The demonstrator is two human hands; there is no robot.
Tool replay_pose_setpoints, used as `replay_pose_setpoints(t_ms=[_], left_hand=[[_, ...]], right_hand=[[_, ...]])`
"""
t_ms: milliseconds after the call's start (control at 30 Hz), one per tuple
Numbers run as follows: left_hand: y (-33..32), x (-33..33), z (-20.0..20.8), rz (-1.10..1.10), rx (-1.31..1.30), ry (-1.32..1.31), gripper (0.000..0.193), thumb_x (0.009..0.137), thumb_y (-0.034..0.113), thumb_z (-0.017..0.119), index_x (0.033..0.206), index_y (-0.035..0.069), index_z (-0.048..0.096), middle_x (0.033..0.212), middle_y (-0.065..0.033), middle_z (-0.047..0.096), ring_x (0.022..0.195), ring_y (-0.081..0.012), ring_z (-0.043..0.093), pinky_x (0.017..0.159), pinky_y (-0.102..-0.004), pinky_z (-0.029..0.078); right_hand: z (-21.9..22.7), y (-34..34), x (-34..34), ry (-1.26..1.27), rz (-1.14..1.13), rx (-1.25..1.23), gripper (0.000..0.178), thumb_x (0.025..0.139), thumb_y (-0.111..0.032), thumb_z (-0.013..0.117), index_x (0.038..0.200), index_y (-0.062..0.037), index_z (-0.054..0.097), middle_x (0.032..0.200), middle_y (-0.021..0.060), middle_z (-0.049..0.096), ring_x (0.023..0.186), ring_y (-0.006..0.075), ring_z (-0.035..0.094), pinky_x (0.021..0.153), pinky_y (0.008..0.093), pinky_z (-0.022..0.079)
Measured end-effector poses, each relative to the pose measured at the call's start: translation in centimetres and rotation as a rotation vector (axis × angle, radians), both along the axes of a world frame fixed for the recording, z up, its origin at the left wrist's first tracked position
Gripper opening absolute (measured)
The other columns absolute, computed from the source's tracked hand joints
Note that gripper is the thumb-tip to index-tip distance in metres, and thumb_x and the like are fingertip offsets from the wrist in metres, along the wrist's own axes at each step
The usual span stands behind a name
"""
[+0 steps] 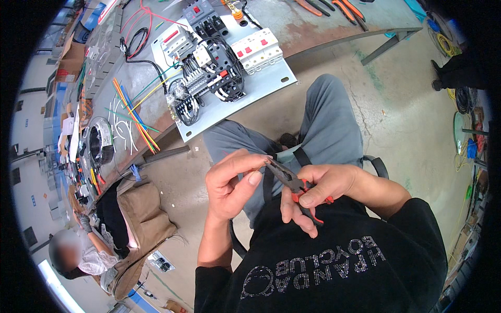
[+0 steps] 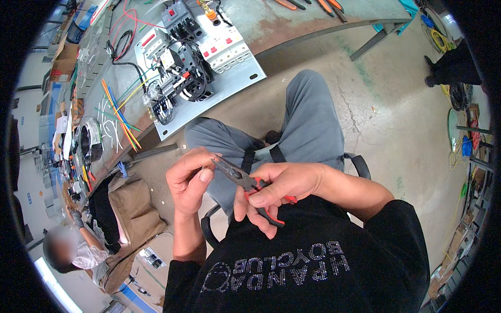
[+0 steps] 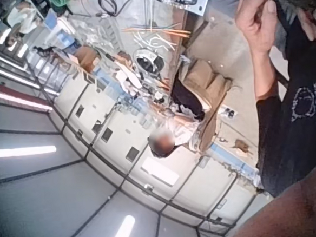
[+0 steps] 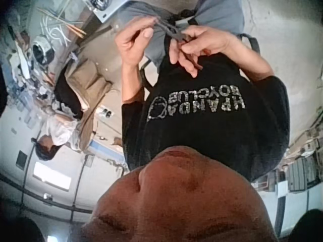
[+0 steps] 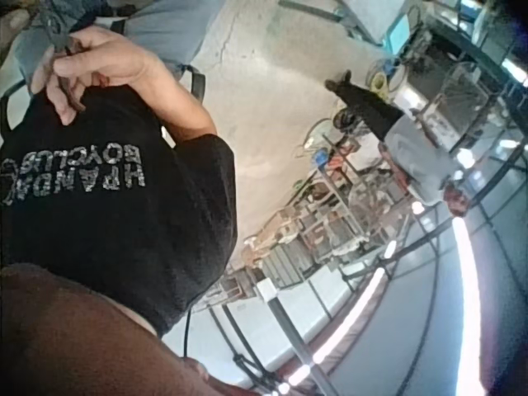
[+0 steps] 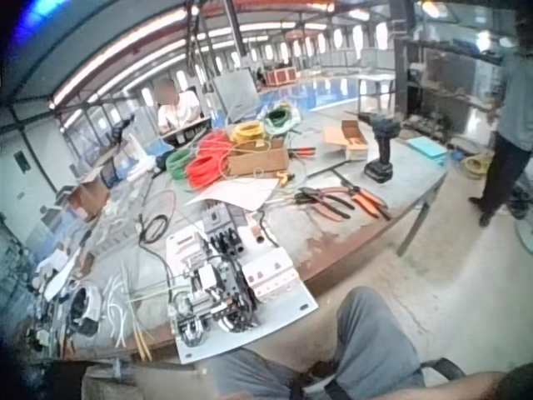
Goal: The person strips insulation from red, yellow, and green wires using pliers and inserts them into terminals on an electrical panel. The person uses a screwdriver to tighten the terminal screws and secures the wires in place.
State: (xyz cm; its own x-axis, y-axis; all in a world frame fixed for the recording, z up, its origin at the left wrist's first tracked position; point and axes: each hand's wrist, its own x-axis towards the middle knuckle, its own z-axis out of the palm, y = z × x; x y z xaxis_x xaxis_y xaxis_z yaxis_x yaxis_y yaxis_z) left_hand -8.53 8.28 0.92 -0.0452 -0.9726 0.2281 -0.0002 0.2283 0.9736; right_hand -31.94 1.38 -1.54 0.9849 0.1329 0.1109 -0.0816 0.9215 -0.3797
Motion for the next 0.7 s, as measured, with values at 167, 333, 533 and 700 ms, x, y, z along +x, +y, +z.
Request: replay_pose_setpoints(t_ms=[167,333,533,700], left_hand=[[-0.1,0.3,-0.2,-0.039,-0.010,-0.003,0.023,0.088,0.002,0.068,0.110,-0.003,0.073,0.100,-0.0130,0.075,0.069,-0.0138,0.054,0.065,-0.0297,0.043],[-0.3,0.3,0.1,-0.053,-0.026,0.003,0.024,0.086,0.001,0.067,0.110,-0.002,0.073,0.095,-0.0114,0.074,0.068,-0.0132,0.053,0.063,-0.0297,0.042],[-0.4,0.2,0.0,-0.065,-0.032,0.027,0.023,0.086,0.002,0.067,0.108,-0.002,0.074,0.091,-0.0089,0.073,0.067,-0.0135,0.051,0.061,-0.0295,0.039],[-0.4,0.2,-0.1,-0.081,-0.049,0.035,0.023,0.086,0.002,0.067,0.107,-0.002,0.074,0.084,-0.0070,0.068,0.067,-0.0137,0.050,0.061,-0.0296,0.039]], right_hand=[[-0.1,0.2,0.0,-0.030,0.022,0.103,0.045,0.103,-0.033,0.060,0.123,0.0067,0.059,0.084,0.0148,0.068,0.076,0.0258,0.072,0.065,0.0363,0.061],[0.1,0.8,0.2,-0.079,0.033,0.183,0.047,0.103,-0.034,0.059,0.125,0.0078,0.057,0.084,0.0149,0.067,0.073,0.0254,0.071,0.065,0.0384,0.062],[-0.1,1.1,0.4,-0.119,0.033,0.193,0.049,0.104,-0.035,0.058,0.126,0.0082,0.055,0.084,0.0150,0.066,0.072,0.0253,0.071,0.064,0.0371,0.061],[-0.3,1.6,0.5,-0.149,0.028,0.230,0.046,0.105,-0.034,0.056,0.126,0.0069,0.056,0.082,0.0140,0.065,0.068,0.0227,0.068,0.057,0.0333,0.056]])
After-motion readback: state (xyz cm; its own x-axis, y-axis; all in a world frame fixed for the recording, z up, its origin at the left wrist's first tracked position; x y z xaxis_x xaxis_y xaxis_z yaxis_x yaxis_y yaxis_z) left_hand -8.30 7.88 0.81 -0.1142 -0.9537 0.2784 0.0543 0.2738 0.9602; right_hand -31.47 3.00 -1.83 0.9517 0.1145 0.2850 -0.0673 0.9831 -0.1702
